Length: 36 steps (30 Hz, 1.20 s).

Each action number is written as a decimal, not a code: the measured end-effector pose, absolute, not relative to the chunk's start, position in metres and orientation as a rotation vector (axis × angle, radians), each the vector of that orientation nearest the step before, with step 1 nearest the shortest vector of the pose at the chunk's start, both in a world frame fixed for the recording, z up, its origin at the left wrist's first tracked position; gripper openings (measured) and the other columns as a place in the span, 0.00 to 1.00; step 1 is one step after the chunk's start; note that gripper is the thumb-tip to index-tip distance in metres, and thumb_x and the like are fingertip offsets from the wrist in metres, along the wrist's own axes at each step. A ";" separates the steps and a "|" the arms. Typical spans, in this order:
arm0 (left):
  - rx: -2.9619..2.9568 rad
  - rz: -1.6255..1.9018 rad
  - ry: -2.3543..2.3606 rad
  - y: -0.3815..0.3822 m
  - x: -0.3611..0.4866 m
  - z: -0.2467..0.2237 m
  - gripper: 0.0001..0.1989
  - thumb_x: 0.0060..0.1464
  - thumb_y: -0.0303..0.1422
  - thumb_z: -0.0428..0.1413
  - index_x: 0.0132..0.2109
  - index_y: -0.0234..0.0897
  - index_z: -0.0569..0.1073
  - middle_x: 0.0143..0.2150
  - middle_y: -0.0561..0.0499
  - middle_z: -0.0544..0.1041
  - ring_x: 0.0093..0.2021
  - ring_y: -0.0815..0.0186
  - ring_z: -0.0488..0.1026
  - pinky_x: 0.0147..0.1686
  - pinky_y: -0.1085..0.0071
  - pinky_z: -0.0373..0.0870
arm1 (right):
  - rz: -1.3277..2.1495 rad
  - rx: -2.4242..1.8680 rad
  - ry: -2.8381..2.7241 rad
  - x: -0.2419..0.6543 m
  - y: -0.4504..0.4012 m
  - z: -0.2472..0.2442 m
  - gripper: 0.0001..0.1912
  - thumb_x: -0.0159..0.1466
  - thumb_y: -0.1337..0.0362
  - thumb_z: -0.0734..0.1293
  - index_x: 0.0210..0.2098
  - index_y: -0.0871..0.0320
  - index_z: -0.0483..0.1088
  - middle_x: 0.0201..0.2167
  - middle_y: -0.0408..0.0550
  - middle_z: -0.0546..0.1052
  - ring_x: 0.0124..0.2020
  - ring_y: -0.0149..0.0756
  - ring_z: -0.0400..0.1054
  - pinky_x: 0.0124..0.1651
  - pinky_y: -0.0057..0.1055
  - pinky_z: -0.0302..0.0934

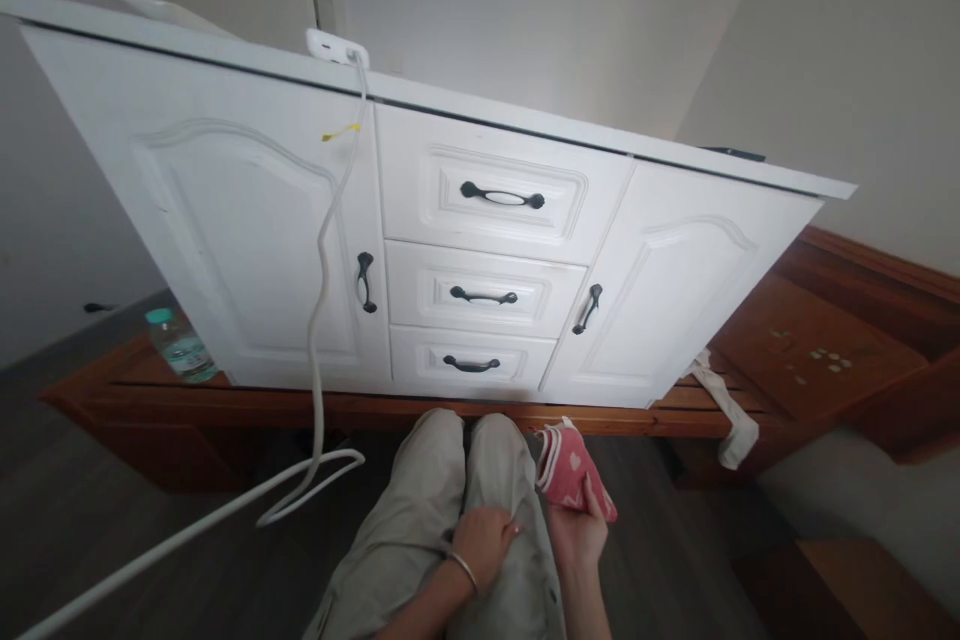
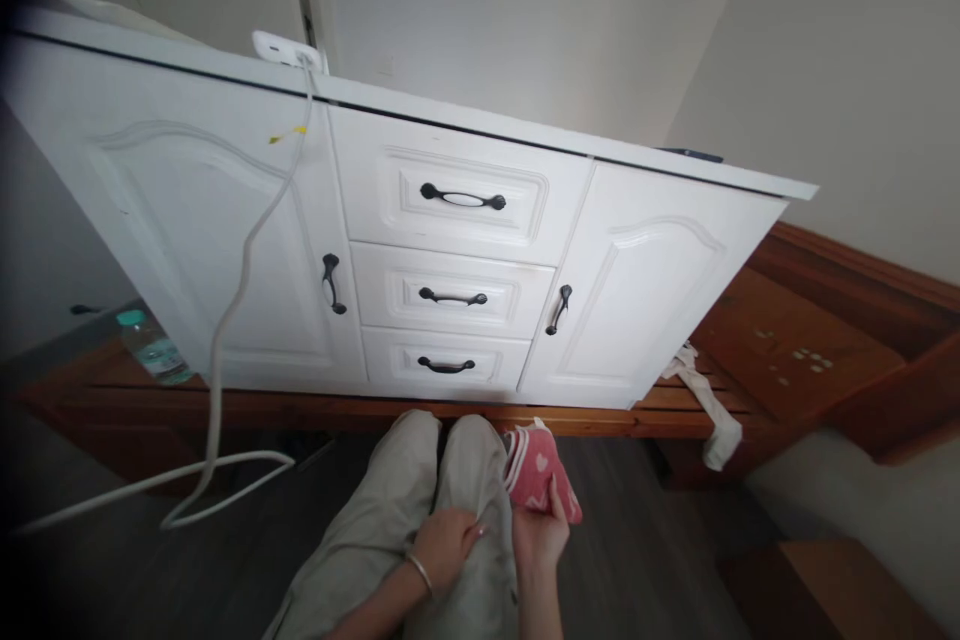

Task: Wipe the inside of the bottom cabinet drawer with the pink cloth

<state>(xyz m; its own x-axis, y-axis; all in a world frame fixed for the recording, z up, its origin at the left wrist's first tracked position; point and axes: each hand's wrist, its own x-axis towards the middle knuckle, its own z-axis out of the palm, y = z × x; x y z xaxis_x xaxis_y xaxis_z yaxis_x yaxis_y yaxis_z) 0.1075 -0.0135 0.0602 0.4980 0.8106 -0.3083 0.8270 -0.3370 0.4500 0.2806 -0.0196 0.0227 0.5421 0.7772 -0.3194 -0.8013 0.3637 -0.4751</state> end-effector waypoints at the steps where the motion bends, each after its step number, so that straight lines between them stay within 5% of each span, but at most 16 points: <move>1: 2.207 -0.042 1.312 -0.017 0.105 0.061 0.23 0.68 0.42 0.44 0.45 0.38 0.83 0.45 0.39 0.84 0.50 0.50 0.80 0.47 0.59 0.72 | 1.013 -0.636 0.040 0.278 -0.015 0.027 0.14 0.60 0.60 0.72 0.46 0.54 0.79 0.46 0.50 0.83 0.58 0.42 0.73 0.72 0.53 0.52; 9: 2.208 -0.181 1.051 -0.074 0.074 0.064 0.21 0.65 0.45 0.50 0.40 0.36 0.83 0.41 0.38 0.84 0.46 0.49 0.80 0.46 0.56 0.72 | 1.084 -0.556 -0.025 0.237 0.029 0.079 0.17 0.63 0.65 0.67 0.52 0.57 0.76 0.54 0.47 0.80 0.61 0.35 0.70 0.71 0.43 0.55; 16: 2.110 -0.089 1.236 -0.057 0.037 0.064 0.21 0.65 0.50 0.50 0.38 0.42 0.80 0.42 0.47 0.82 0.47 0.57 0.77 0.48 0.65 0.68 | 1.333 -0.627 0.012 0.201 0.038 0.032 0.17 0.63 0.69 0.66 0.52 0.61 0.73 0.46 0.47 0.83 0.51 0.33 0.75 0.65 0.41 0.61; 20: 2.065 0.033 1.613 -0.023 0.010 0.069 0.23 0.68 0.51 0.44 0.54 0.41 0.73 0.56 0.44 0.74 0.56 0.55 0.71 0.54 0.63 0.65 | 1.383 -0.617 -0.020 0.195 0.036 0.017 0.19 0.62 0.69 0.68 0.53 0.60 0.72 0.47 0.46 0.83 0.50 0.33 0.75 0.64 0.42 0.62; 23: 1.987 0.037 1.884 -0.002 -0.007 0.073 0.28 0.66 0.50 0.49 0.62 0.33 0.64 0.61 0.34 0.68 0.58 0.49 0.72 0.52 0.60 0.68 | 1.395 -0.587 -0.034 0.196 0.035 0.019 0.20 0.59 0.70 0.71 0.52 0.59 0.73 0.46 0.46 0.83 0.48 0.34 0.76 0.64 0.42 0.62; 26: 1.942 -0.022 1.964 0.010 -0.013 0.073 0.29 0.63 0.49 0.54 0.58 0.28 0.68 0.55 0.31 0.74 0.52 0.46 0.77 0.46 0.59 0.71 | 1.404 -0.570 -0.025 0.197 0.036 0.017 0.19 0.57 0.68 0.72 0.48 0.60 0.76 0.46 0.47 0.83 0.48 0.35 0.76 0.64 0.40 0.63; 31: 1.996 -0.060 1.858 0.019 -0.012 0.069 0.17 0.67 0.42 0.49 0.47 0.36 0.78 0.47 0.39 0.83 0.50 0.52 0.80 0.46 0.63 0.71 | 1.381 -0.589 -0.012 0.198 0.042 0.005 0.19 0.52 0.66 0.76 0.45 0.57 0.78 0.44 0.47 0.84 0.46 0.36 0.78 0.62 0.39 0.65; 36: 2.025 -0.040 1.778 0.011 -0.026 0.068 0.18 0.67 0.38 0.46 0.44 0.41 0.80 0.44 0.44 0.84 0.48 0.56 0.81 0.43 0.66 0.70 | 1.324 -0.589 -0.007 0.200 0.044 -0.003 0.19 0.51 0.66 0.77 0.43 0.55 0.80 0.45 0.48 0.84 0.45 0.40 0.79 0.58 0.44 0.69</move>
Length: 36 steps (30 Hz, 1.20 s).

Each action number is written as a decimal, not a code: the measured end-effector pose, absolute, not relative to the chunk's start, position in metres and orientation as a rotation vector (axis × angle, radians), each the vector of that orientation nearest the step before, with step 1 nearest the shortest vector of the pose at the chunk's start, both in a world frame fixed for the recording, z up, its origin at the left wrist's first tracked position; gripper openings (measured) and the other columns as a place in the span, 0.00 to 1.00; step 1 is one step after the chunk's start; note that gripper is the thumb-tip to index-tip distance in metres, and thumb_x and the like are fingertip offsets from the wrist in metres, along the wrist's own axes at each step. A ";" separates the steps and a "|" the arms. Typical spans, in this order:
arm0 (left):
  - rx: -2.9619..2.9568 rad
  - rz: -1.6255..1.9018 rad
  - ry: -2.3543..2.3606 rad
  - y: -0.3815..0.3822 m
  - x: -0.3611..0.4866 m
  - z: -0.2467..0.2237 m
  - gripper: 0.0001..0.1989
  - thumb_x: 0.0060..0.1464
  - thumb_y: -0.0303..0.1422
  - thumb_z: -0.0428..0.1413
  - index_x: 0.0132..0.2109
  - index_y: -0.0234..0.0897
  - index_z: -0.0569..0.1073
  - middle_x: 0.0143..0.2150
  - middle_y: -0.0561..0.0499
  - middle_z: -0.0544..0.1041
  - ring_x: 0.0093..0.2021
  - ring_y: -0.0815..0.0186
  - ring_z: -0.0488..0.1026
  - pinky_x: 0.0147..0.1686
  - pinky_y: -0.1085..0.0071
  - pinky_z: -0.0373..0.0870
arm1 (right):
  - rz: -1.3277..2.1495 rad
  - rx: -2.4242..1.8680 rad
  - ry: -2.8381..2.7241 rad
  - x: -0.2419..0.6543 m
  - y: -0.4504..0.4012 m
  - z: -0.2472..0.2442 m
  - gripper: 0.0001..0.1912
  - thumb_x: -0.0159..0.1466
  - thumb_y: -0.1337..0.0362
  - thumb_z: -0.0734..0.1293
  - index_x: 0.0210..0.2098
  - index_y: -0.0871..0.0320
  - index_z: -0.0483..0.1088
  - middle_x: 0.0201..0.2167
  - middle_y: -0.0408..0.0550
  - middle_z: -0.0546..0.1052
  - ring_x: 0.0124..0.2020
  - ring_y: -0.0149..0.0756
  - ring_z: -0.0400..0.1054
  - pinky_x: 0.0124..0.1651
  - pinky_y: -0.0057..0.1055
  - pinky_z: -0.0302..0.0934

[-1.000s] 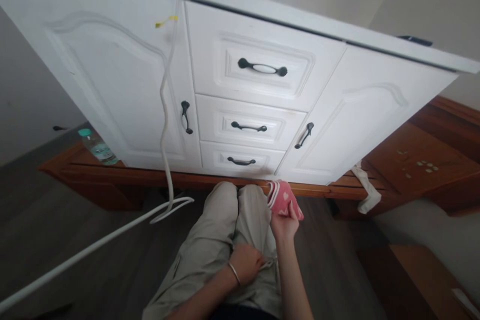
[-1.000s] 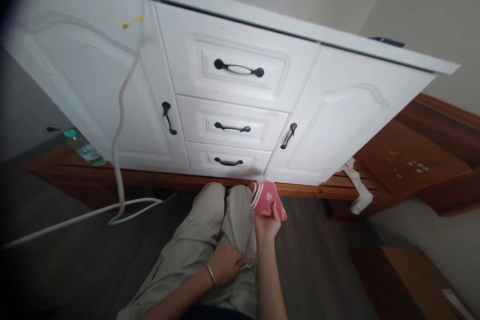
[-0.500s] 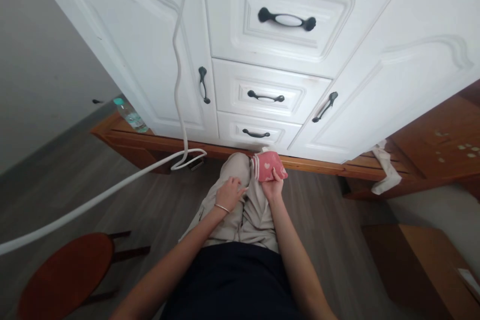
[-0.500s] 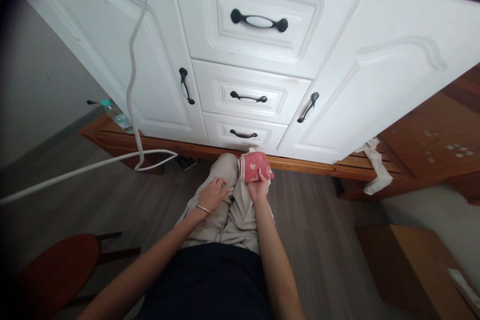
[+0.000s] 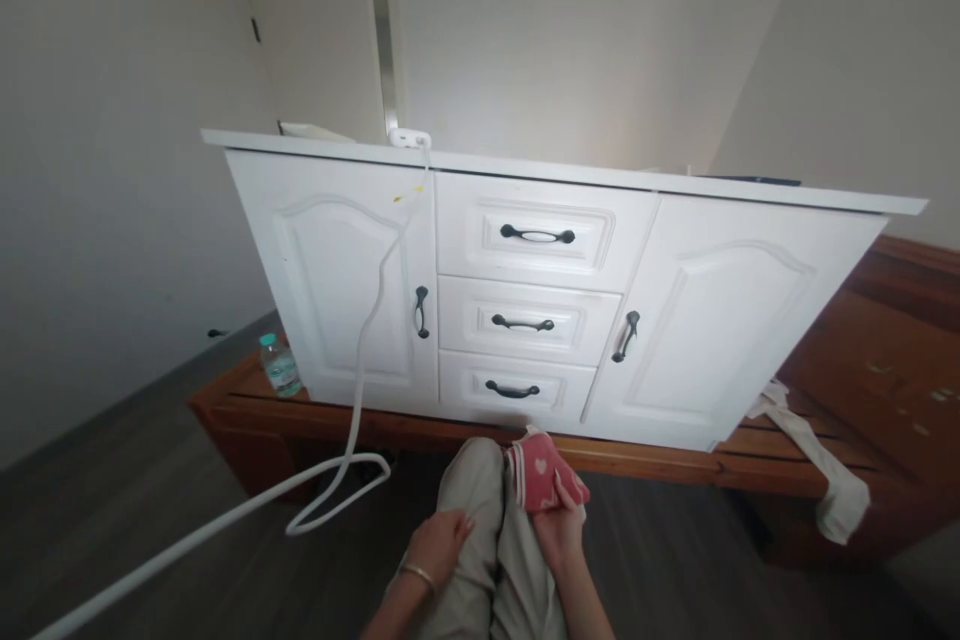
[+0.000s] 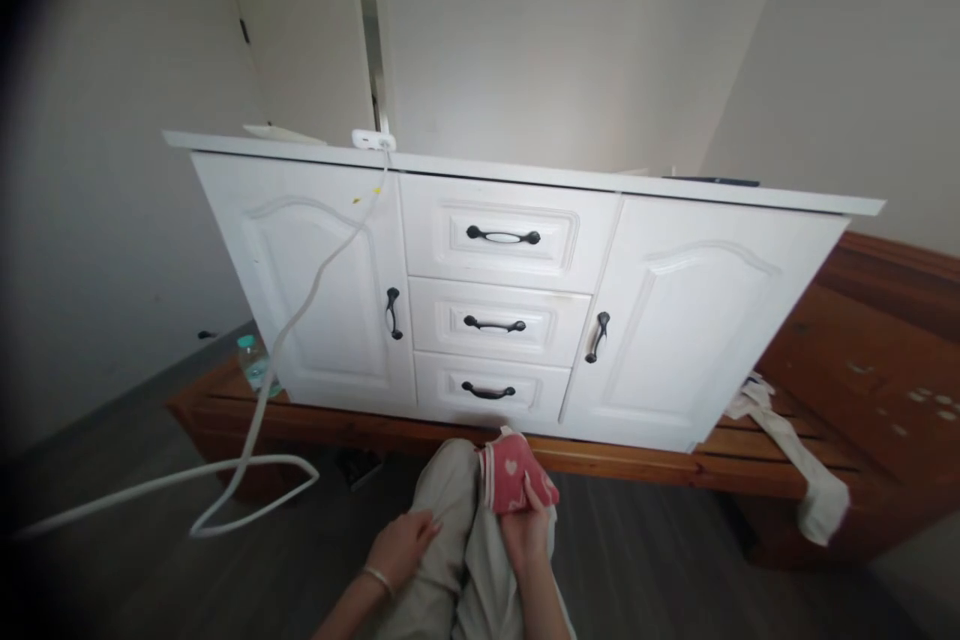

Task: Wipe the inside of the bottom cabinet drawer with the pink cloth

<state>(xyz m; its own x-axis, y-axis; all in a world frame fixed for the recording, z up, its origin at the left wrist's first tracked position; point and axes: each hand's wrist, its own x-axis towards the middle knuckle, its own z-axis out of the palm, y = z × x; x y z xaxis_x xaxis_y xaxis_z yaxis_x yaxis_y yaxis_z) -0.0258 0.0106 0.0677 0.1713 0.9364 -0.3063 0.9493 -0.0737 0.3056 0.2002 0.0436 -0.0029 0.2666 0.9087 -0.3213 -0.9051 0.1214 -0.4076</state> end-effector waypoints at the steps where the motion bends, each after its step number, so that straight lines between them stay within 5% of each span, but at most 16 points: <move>1: 2.029 -0.043 1.763 0.006 -0.029 0.065 0.17 0.66 0.38 0.47 0.42 0.42 0.80 0.43 0.45 0.85 0.47 0.56 0.81 0.43 0.67 0.70 | 1.321 -0.584 -0.013 0.201 0.044 -0.004 0.19 0.51 0.66 0.77 0.43 0.55 0.80 0.45 0.47 0.84 0.45 0.40 0.79 0.57 0.45 0.70; 8: 1.963 -0.177 1.737 -0.027 -0.035 0.042 0.16 0.65 0.34 0.48 0.47 0.42 0.80 0.49 0.44 0.84 0.52 0.56 0.79 0.47 0.66 0.69 | 1.333 -0.547 -0.005 0.202 0.045 0.002 0.17 0.50 0.66 0.78 0.41 0.53 0.80 0.43 0.46 0.85 0.43 0.39 0.79 0.52 0.41 0.73; 15: 1.940 0.177 1.777 0.008 -0.013 0.073 0.17 0.67 0.41 0.48 0.38 0.41 0.78 0.40 0.47 0.83 0.44 0.59 0.80 0.40 0.70 0.66 | 1.383 -0.518 0.089 0.203 0.048 0.009 0.17 0.49 0.67 0.77 0.40 0.58 0.81 0.42 0.50 0.85 0.43 0.39 0.80 0.50 0.38 0.74; 22: 2.233 0.705 1.642 0.093 0.020 0.132 0.11 0.65 0.33 0.50 0.50 0.39 0.73 0.51 0.47 0.77 0.55 0.60 0.71 0.58 0.67 0.64 | 1.300 -0.516 0.071 0.214 0.051 0.013 0.18 0.51 0.64 0.78 0.43 0.57 0.80 0.45 0.50 0.84 0.46 0.39 0.79 0.57 0.41 0.71; 26: 2.288 0.686 1.596 0.145 0.049 0.150 0.16 0.63 0.30 0.52 0.57 0.38 0.70 0.59 0.45 0.72 0.61 0.58 0.66 0.63 0.64 0.61 | 1.332 -0.542 0.053 0.211 0.039 0.000 0.19 0.51 0.61 0.78 0.42 0.58 0.81 0.45 0.52 0.84 0.48 0.43 0.78 0.60 0.47 0.68; 36: 2.320 0.552 1.606 0.175 0.083 0.119 0.19 0.58 0.29 0.55 0.56 0.37 0.69 0.61 0.44 0.71 0.64 0.55 0.62 0.62 0.62 0.62 | 1.347 -0.519 0.038 0.212 0.036 -0.013 0.21 0.48 0.58 0.79 0.41 0.56 0.81 0.47 0.51 0.83 0.50 0.44 0.78 0.59 0.45 0.69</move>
